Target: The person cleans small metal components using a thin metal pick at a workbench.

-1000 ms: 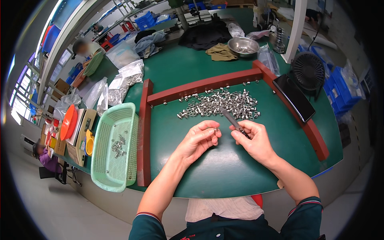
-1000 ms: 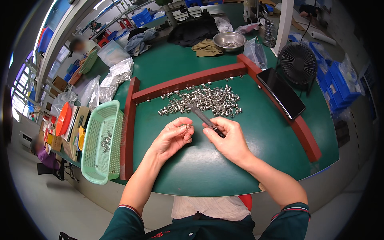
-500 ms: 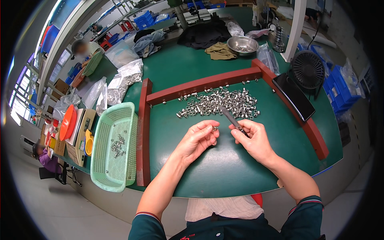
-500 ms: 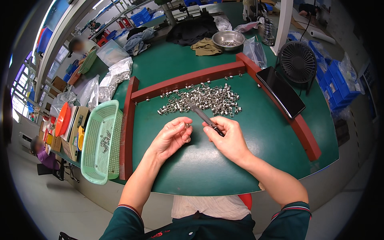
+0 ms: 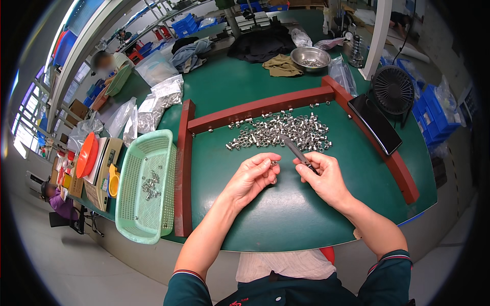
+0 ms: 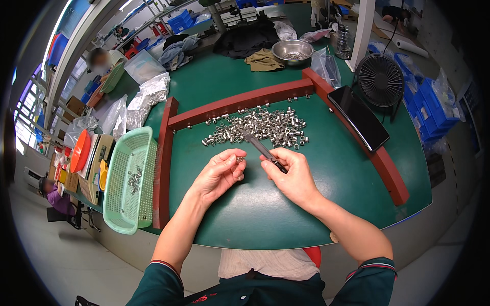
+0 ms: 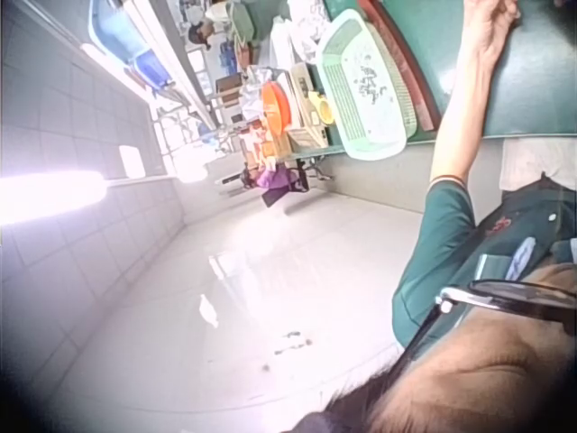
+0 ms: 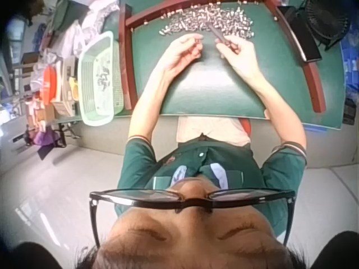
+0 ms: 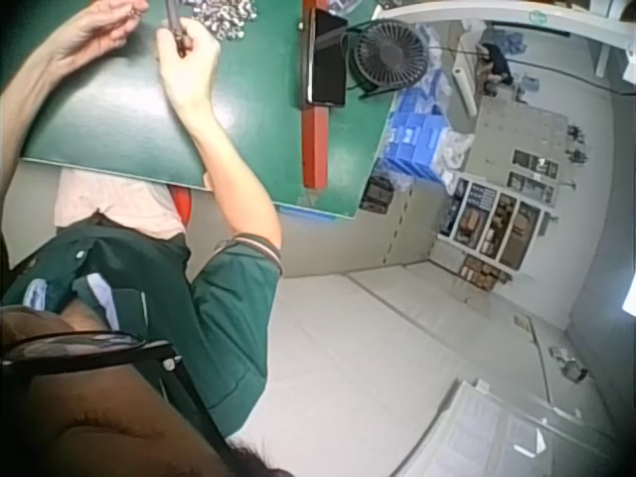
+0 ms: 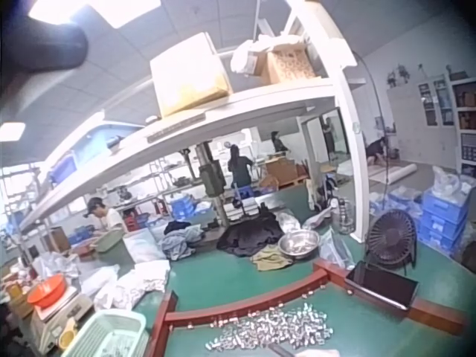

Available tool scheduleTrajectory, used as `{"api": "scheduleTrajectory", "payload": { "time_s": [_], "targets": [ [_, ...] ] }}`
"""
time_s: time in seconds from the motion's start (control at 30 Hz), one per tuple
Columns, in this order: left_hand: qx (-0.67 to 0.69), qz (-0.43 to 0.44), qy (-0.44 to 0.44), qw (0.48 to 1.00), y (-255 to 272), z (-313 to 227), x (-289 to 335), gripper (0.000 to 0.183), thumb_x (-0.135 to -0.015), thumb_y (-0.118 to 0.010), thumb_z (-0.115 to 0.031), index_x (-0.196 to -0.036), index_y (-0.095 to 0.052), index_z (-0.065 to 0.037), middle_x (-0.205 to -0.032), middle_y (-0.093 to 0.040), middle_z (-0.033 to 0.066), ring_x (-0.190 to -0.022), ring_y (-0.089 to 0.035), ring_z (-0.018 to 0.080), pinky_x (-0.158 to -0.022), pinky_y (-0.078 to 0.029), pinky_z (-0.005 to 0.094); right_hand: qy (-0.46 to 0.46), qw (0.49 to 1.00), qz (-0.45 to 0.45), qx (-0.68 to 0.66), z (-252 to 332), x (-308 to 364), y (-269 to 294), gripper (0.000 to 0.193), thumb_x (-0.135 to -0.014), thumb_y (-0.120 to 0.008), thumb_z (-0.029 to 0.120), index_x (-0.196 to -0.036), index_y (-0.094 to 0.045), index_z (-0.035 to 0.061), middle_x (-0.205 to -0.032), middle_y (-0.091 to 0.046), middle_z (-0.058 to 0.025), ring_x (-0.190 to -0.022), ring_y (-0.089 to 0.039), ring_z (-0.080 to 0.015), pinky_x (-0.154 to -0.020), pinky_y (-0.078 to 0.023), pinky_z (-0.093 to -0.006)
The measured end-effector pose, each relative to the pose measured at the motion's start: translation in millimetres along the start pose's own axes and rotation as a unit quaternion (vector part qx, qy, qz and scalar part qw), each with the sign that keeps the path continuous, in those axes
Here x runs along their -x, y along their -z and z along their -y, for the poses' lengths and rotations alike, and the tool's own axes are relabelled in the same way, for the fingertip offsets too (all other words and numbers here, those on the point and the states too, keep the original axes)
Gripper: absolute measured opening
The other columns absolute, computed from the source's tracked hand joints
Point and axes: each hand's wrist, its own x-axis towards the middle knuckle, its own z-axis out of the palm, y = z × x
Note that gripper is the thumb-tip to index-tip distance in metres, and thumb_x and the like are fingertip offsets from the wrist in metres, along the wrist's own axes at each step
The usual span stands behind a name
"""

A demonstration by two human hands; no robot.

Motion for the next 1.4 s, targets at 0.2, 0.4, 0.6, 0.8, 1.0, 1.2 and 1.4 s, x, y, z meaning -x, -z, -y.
{"api": "scheduleTrajectory", "payload": {
  "time_s": [0.2,0.4,0.6,0.8,1.0,1.2,1.4],
  "targets": [
    [-0.012,-0.008,-0.025,1.0,0,0,1,0.021,-0.083,-0.056,-0.016,-0.099,-0.055,-0.003,-0.078,-0.055,0.0045,-0.065,-0.05,0.0076,-0.064,-0.042,0.0226,0.118,0.976,-0.098,0.153,0,0,-2,0.011,-0.078,-0.06,0.011,-0.077,-0.06,-0.0005,-0.058,-0.055,-0.0037,-0.05,-0.05,-0.0112,-0.046,-0.039,-0.025],
    [-0.023,-0.028,-0.05,0.998,1,-1,0,0.02,-0.082,-0.058,-0.016,-0.099,-0.055,-0.005,-0.08,-0.056,0.0046,-0.067,-0.052,0.0084,-0.067,-0.045,0.0231,0.301,0.86,-0.172,0.375,7,0,4,0.008,-0.072,-0.062,0.011,-0.068,-0.061,0.0043,-0.056,-0.053,-0.0063,-0.05,-0.052,-0.0224,-0.045,-0.04,-0.0313],
    [-0.041,-0.048,-0.082,0.995,3,1,-1,0.016,-0.082,-0.058,-0.014,-0.095,-0.054,-0.005,-0.081,-0.056,0.0051,-0.067,-0.053,0.0089,-0.066,-0.046,0.0227,0.336,0.817,-0.172,0.437,5,1,4,0.01,-0.068,-0.064,0.012,-0.063,-0.058,0.0067,-0.053,-0.046,-0.0041,-0.049,-0.05,-0.0204,-0.045,-0.038,-0.0319],
    [-0.047,-0.07,-0.091,0.992,2,1,-1,0.018,-0.081,-0.058,-0.01,-0.096,-0.053,-0.002,-0.084,-0.058,0.0081,-0.069,-0.055,0.01,-0.067,-0.047,0.0233,0.341,0.801,-0.173,0.46,4,1,4,0.011,-0.068,-0.065,0.013,-0.064,-0.057,0.0075,-0.054,-0.045,-0.0034,-0.05,-0.049,-0.0193,-0.046,-0.037,-0.0309],
    [-0.066,-0.078,-0.096,0.99,5,2,-1,0.019,-0.081,-0.059,-0.009,-0.096,-0.053,-0.001,-0.083,-0.061,0.0087,-0.07,-0.057,0.0108,-0.068,-0.048,0.0228,0.342,0.792,-0.173,0.475,4,2,3,0.013,-0.068,-0.066,0.015,-0.063,-0.056,0.0086,-0.055,-0.044,-0.0028,-0.051,-0.048,-0.0184,-0.046,-0.036,-0.0302],
    [-0.099,-0.1,-0.091,0.986,-1,1,-2,0.015,-0.08,-0.059,-0.008,-0.092,-0.055,0.0,-0.081,-0.06,0.0076,-0.068,-0.057,0.0107,-0.067,-0.047,0.0222,0.338,0.788,-0.171,0.486,3,3,4,0.013,-0.068,-0.066,0.017,-0.065,-0.057,0.0088,-0.056,-0.044,-0.0023,-0.053,-0.048,-0.0176,-0.047,-0.036,-0.0297],
    [-0.047,-0.101,-0.083,0.99,2,1,0,0.015,-0.08,-0.058,-0.008,-0.092,-0.055,0.001,-0.081,-0.061,0.0095,-0.068,-0.057,0.0123,-0.069,-0.048,0.024,0.351,0.782,-0.183,0.482,1,2,1,0.014,-0.067,-0.067,0.017,-0.076,-0.061,0.0074,-0.058,-0.045,-0.0017,-0.054,-0.047,-0.0174,-0.048,-0.035,-0.0295]
  ]
}}
